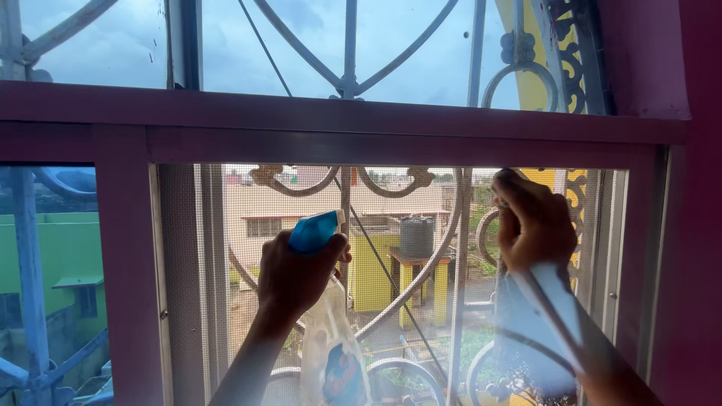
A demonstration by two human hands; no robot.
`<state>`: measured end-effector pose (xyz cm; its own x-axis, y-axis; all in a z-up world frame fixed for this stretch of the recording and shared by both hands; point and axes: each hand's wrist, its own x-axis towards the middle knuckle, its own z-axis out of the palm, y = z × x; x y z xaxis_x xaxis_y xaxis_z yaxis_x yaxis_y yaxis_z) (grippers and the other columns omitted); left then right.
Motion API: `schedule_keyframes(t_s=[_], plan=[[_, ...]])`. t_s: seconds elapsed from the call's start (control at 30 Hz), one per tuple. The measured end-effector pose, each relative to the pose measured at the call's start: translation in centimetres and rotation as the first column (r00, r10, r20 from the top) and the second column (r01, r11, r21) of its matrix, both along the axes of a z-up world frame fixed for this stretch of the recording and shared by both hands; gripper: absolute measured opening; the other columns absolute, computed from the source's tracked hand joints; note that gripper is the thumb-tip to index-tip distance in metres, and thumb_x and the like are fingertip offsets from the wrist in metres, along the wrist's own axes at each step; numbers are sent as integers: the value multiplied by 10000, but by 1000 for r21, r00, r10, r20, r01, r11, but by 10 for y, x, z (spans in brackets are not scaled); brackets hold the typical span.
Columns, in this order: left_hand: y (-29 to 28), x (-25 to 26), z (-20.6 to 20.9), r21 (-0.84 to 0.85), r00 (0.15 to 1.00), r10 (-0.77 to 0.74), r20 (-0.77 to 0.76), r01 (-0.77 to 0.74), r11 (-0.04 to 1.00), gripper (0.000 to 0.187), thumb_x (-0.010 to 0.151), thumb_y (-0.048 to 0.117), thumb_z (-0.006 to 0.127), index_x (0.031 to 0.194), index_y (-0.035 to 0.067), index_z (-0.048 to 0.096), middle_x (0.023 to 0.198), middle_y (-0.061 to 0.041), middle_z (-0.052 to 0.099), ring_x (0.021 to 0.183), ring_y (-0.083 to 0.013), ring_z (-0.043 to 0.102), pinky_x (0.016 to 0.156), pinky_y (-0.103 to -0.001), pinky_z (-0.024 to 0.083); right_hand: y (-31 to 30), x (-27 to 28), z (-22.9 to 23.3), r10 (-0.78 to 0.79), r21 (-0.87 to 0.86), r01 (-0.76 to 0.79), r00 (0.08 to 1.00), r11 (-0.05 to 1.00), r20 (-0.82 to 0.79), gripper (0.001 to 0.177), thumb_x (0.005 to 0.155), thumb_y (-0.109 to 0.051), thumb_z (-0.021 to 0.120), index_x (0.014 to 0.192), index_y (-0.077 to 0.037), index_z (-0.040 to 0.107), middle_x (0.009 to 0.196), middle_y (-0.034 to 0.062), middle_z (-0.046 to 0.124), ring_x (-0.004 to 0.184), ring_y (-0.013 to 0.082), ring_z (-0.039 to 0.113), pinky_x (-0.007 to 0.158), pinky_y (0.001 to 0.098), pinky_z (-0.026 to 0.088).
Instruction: The person cleans a window and its frame using a spray bottle and a cloth, wiping the bottom track, the vertical side of the frame, and the glass pane.
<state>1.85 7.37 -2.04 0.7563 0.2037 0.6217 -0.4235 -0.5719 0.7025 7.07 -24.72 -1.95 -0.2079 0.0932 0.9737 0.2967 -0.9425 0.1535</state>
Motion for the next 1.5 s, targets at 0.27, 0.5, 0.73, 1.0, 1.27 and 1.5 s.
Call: schedule_keyframes(t_s=[0.27,0.5,0.73,1.0,1.27,1.5], plan=[[3,6,-3,-19,996,-72,46,73,997,325,857,393,645,735,138,805,690,21,810,580,-108,776,719,-309,659,-128,22,-11,-50,114,59,996,992,-76,154,1105,-142,724,1256,-143,753,1113,28,735,983,180,719,868,312,589],[-1,-2,-1,-90,999,-20,-25,17,996,303,854,370,665,760,119,805,739,-6,820,643,-123,790,719,-317,638,-150,18,-11,-106,117,128,978,985,-181,246,1054,-112,695,1295,-117,748,1176,54,733,1021,212,720,864,339,594],[-25,-15,5,-148,997,3,-80,-15,989,274,820,341,714,867,85,802,753,-33,824,626,-138,769,695,-341,640,-147,13,-11,-132,58,138,987,989,-91,330,1002,-86,681,1328,-116,723,1215,42,733,1137,240,701,960,348,586],[-115,12,11,-92,955,-285,80,292,952,287,822,326,721,870,48,769,750,-60,810,588,-128,756,619,-297,655,-145,4,-44,2,68,8,990,998,-142,311,1007,-81,671,1317,-91,695,1284,80,702,1164,272,671,1007,395,528],[-179,42,0,45,976,-178,124,174,984,284,844,357,694,722,118,785,655,-16,784,545,-109,752,611,-296,639,-145,-8,-74,48,30,-44,990,999,-133,326,960,-71,674,1286,-81,684,1278,92,700,1138,270,692,972,409,509],[-182,36,2,53,993,-76,88,71,996,286,829,388,673,686,163,778,620,9,779,534,-106,766,633,-288,643,-137,0,-63,79,136,-60,987,989,-141,281,946,-46,708,1225,-82,694,1190,97,722,1011,296,678,893,390,542]])
